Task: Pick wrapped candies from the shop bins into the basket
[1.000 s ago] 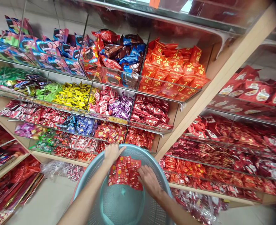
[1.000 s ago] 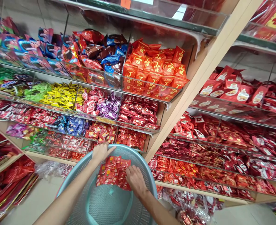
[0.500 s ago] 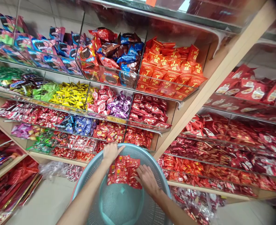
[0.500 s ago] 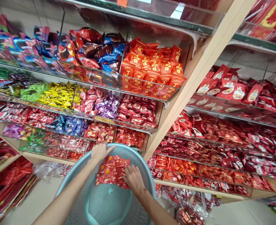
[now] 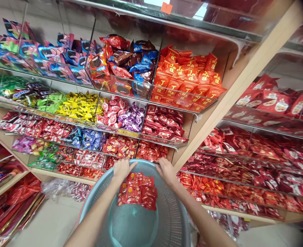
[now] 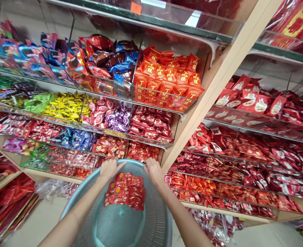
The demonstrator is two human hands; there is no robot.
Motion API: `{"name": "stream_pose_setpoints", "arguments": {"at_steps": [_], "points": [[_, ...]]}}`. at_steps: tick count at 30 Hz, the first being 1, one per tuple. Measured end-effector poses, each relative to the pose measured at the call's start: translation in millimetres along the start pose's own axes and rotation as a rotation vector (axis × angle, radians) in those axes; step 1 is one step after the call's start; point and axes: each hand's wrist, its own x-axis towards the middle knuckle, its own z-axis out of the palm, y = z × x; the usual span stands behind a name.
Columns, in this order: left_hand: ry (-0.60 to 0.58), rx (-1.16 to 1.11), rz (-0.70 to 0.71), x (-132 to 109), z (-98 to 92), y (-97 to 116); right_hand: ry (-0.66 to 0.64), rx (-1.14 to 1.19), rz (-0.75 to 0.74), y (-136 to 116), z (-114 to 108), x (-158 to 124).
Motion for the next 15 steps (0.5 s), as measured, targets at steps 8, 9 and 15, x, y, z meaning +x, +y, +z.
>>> {"name": "stream_pose_setpoints", "arguments": {"at_steps": [8,9,15], "points": [[0.071,0.041,0.026,0.3,1.5,-0.6,-0.347,-0.156,-0.002,33.7,10.1,57.8],[0.077,0.042,0.028,0.5,1.7,-0.6,-0.357,-0.155,-0.013,33.0,12.7,60.8],[0.044,0.031,0.003,0.4,0.1,0.2,-0.425,-0.156,-0.04,26.5,28.5,70.6]]}}
